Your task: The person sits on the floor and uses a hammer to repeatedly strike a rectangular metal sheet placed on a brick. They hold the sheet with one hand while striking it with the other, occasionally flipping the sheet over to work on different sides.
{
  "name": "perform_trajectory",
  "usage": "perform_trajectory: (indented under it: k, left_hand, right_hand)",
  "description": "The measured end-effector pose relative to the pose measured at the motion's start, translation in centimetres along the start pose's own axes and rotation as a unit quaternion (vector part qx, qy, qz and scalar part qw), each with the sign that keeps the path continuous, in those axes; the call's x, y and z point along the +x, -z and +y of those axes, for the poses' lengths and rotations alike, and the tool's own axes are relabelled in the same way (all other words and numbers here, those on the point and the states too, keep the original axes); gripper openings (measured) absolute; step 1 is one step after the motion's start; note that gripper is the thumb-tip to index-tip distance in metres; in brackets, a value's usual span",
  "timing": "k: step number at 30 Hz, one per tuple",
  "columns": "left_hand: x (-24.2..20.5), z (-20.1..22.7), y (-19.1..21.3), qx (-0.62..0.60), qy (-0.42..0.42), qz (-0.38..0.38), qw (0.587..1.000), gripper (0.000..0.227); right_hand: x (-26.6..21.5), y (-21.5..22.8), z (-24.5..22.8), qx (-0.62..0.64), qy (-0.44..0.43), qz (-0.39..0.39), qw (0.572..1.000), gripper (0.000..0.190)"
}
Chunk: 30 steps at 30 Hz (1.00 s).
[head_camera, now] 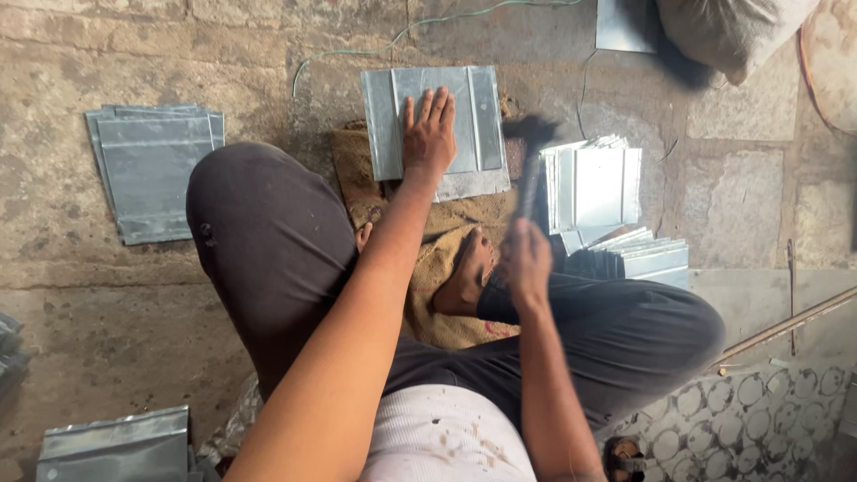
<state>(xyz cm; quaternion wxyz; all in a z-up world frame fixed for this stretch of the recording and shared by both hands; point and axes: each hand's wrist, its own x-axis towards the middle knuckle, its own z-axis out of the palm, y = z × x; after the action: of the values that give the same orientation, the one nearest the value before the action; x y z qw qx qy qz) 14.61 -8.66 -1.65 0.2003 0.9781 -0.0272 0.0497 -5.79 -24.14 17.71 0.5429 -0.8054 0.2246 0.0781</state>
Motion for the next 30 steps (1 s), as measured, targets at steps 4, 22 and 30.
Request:
perform_trajectory:
  k: [4, 22, 30]
  left_hand:
    - [0.2, -0.1, 0.6, 0.004, -0.007, -0.122, 0.992, 0.053]
    - [-0.8, 0.5, 7.2, -0.025, 0.074, -0.148, 0.986, 0.058]
    - [0.0, 0.1, 6.7, 0.009, 0.065, -0.169, 0.983, 0.063]
  right_hand:
    - [-2.6, 6.5, -7.3, 0.268, -0.012, 0.258, 0.928, 0.020]
    - [-0.7, 3.4, 1.0, -0.057, 0.055, 0.030, 0.996, 0.050]
    - [-2.9, 12.3, -14.0, 0.156, 0.598, 0.178, 0.766, 0.053]
